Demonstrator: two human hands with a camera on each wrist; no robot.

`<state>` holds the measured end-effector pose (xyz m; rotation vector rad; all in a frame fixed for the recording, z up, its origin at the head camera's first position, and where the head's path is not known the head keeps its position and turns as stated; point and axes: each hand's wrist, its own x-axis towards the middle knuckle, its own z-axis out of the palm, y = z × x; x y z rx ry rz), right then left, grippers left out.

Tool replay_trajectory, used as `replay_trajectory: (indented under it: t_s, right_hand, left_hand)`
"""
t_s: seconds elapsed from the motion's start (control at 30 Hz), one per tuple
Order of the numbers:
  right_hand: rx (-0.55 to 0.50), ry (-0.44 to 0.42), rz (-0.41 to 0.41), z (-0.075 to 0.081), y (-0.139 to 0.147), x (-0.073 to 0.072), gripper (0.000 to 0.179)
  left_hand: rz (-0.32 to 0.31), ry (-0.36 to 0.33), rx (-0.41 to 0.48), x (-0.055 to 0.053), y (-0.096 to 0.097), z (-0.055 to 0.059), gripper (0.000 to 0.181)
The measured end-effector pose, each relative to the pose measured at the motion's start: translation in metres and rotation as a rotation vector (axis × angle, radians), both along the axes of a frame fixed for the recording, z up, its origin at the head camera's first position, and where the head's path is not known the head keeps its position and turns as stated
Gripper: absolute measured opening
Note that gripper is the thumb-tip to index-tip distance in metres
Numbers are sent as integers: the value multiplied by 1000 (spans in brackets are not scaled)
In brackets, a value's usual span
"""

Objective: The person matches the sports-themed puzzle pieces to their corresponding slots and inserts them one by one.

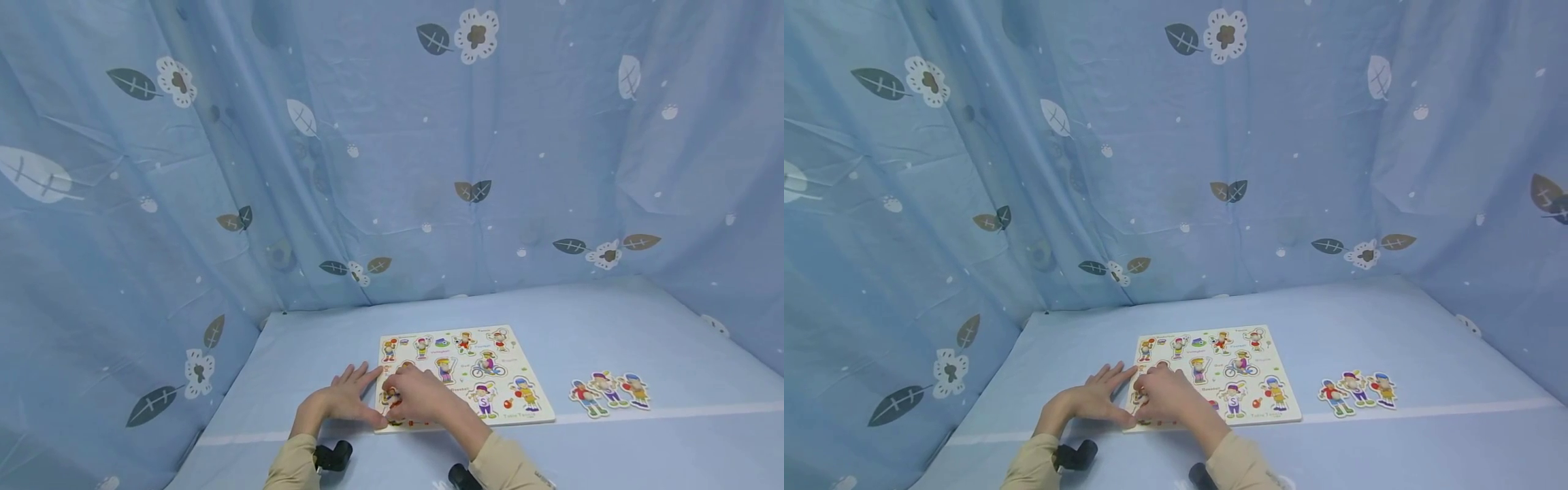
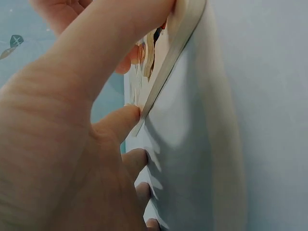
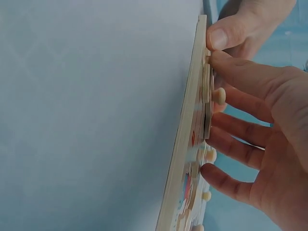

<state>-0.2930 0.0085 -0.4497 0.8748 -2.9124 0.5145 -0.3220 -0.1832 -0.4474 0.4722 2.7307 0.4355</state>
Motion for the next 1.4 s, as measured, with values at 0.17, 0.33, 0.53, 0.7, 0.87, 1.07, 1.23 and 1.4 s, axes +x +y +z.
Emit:
replay_trajectory:
  t_s: [0.17,0.33,0.53,0.7,0.87,1.07,1.23,1.4]
  right_hand:
    - [5,-9,8,0,-2,0,42]
    - [1,-3,13,-1,-6,-1,40]
    - [13,50,19,-1,-9,2,34]
    - [36,55,27,4,-6,5,32]
    - [28,18,14,8,1,5,34]
    - [-12,27,10,10,18,6,34]
    - [-53,15,15,9,34,11,34]
    - [-142,-11,18,10,55,15,37]
  left_hand:
    - [-1,-10,0,-1,0,0,105]
    - [-7,-10,5,-2,0,0,106]
    - [-28,2,21,0,-2,3,106]
    - [-24,6,2,-1,-1,2,106]
    - [-4,-5,-15,-2,1,1,106]
    - [6,-12,-17,-2,1,1,107]
    - [6,-15,-14,-2,-1,1,107]
    - [6,-18,3,-1,-1,2,107]
